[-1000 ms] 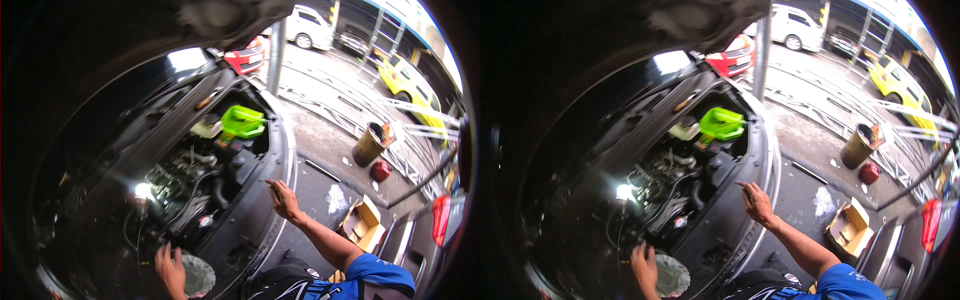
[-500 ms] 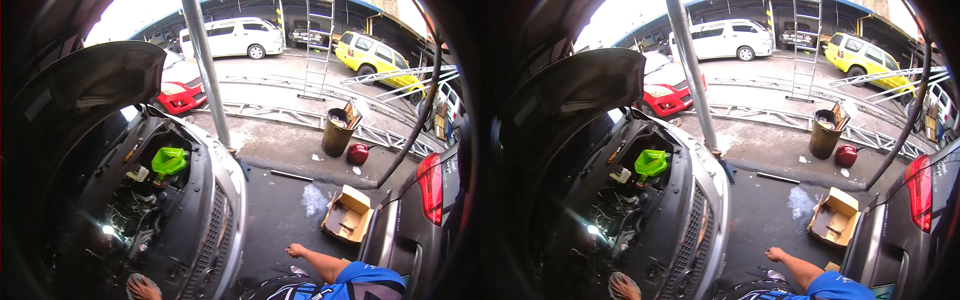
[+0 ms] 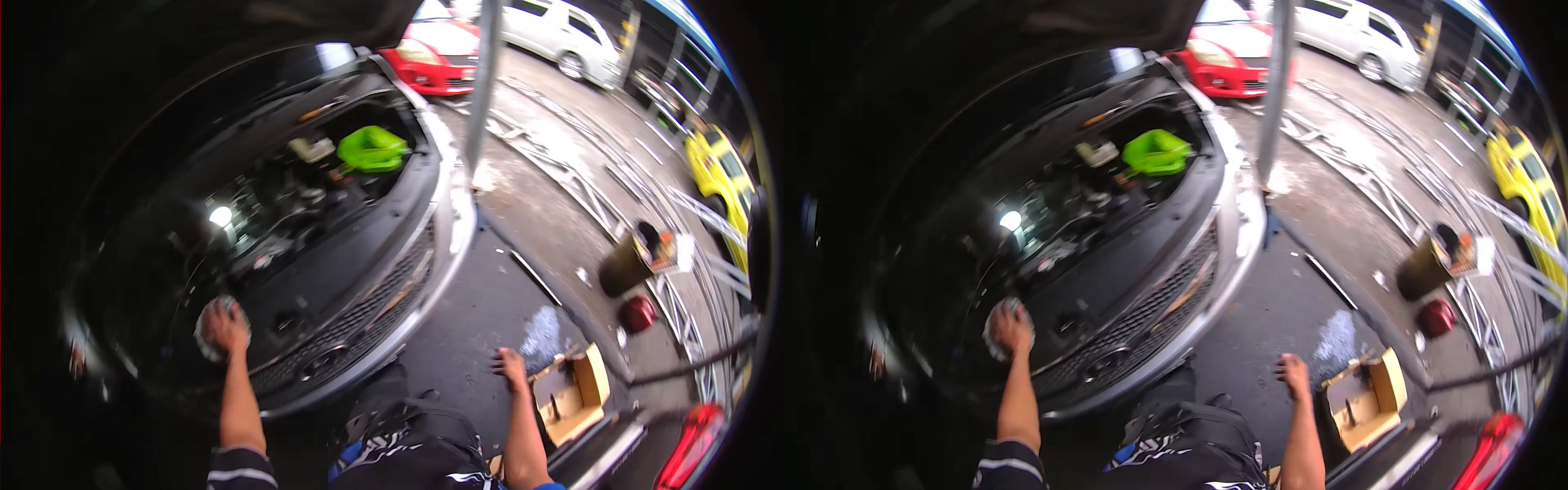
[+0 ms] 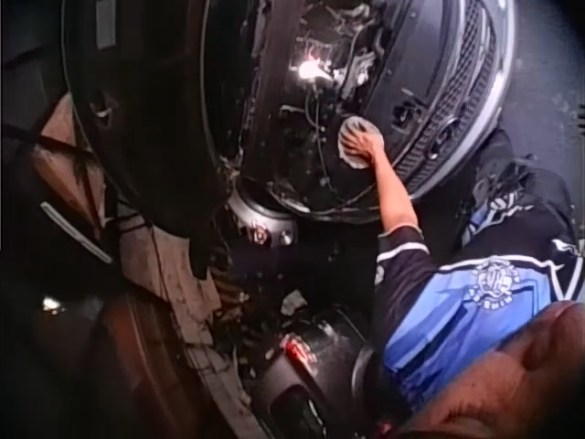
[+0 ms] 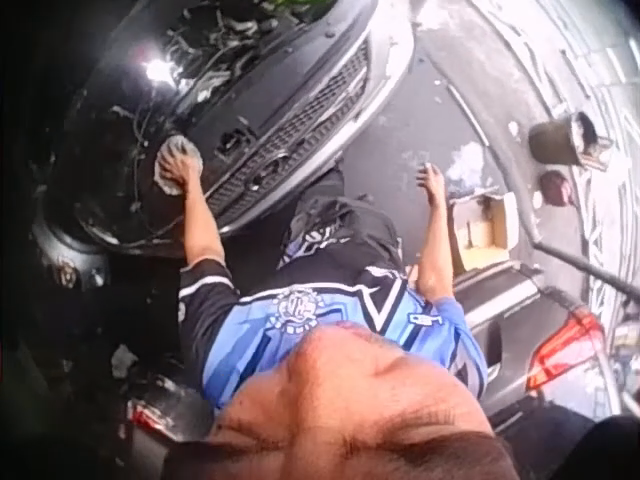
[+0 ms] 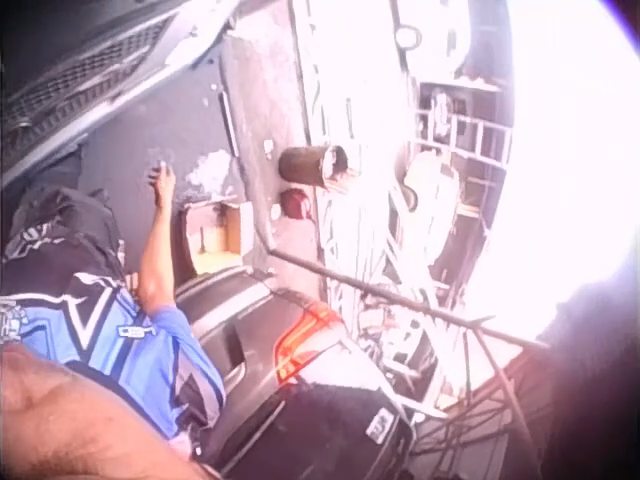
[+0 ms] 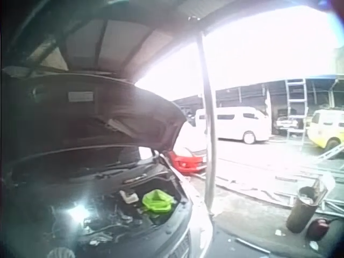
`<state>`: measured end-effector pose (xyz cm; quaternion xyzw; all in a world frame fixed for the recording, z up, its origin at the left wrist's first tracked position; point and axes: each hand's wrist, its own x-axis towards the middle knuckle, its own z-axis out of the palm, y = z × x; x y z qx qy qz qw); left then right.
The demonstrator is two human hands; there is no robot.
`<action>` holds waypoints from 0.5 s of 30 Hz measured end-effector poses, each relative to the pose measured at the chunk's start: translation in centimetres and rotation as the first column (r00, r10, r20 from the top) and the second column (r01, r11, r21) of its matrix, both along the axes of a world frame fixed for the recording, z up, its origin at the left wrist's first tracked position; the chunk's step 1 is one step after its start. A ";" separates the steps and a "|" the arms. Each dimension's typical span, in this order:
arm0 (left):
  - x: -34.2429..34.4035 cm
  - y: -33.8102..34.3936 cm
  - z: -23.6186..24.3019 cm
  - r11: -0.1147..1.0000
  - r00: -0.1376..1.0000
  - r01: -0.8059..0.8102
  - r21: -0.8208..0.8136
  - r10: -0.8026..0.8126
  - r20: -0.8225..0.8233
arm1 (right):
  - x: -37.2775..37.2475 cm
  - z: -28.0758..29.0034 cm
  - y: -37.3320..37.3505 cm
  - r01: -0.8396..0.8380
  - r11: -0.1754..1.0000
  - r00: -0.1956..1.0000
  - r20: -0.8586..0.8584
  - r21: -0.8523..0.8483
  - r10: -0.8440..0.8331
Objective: Cleaning and inspecting fuel injectors and other components of a car engine.
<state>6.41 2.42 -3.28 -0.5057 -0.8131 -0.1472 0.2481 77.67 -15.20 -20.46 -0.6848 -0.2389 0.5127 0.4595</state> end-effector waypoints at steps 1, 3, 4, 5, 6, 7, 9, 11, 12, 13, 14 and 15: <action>-0.1 0.2 -0.5 1.000 0.999 -0.015 0.025 0.016 -0.030 | 1.4 1.0 -0.1 0.060 0.998 0.998 0.019 0.023 -0.060; 0.1 1.0 -1.4 0.999 1.000 -0.017 0.037 0.017 -0.001 | 5.0 0.5 -1.7 0.166 0.985 0.985 0.046 0.041 -0.168; 0.4 1.2 -1.8 1.000 0.998 -0.010 0.025 0.008 0.060 | 6.6 -0.4 -3.4 0.208 0.978 0.976 0.058 0.034 -0.209; 0.4 1.2 -2.0 1.000 0.997 -0.006 0.012 0.005 0.077 | 7.5 -1.4 -5.3 0.186 0.982 0.982 0.011 0.029 -0.187; 0.1 1.2 -2.2 1.000 0.996 -0.004 0.003 0.004 0.093 | 7.7 -2.0 -6.3 0.163 0.986 0.986 -0.037 0.028 -0.162; -0.7 0.6 -2.0 1.000 0.995 -0.019 -0.008 0.020 0.102 | 6.0 -2.3 -6.2 0.147 0.986 0.989 -0.001 -0.075 -0.148; -2.0 -0.4 -1.9 0.999 0.996 -0.025 0.025 0.023 0.085 | 2.1 -1.9 -4.8 0.111 0.979 0.994 0.039 -0.172 -0.106; -2.0 0.1 -1.9 1.000 0.991 -0.017 0.022 0.014 0.135 | -0.2 -1.2 -3.4 0.035 0.968 0.999 0.048 -0.250 -0.023; -2.8 0.2 -1.6 1.000 0.990 -0.010 0.002 0.009 0.139 | -1.9 -0.5 -1.8 0.015 0.968 0.999 0.049 -0.250 -0.003; -3.0 0.7 -1.2 1.000 0.975 0.014 -0.001 -0.013 0.221 | -3.4 0.6 0.4 -0.076 0.987 0.990 0.105 -0.138 0.091; -3.1 1.3 -0.7 0.999 0.952 0.044 -0.002 -0.042 0.304 | -4.8 1.9 2.4 -0.168 0.985 0.970 0.172 -0.033 0.171; -3.9 2.0 0.1 0.999 0.934 0.044 0.007 -0.044 0.354 | -7.1 3.5 5.2 -0.215 0.976 0.956 0.205 0.014 0.208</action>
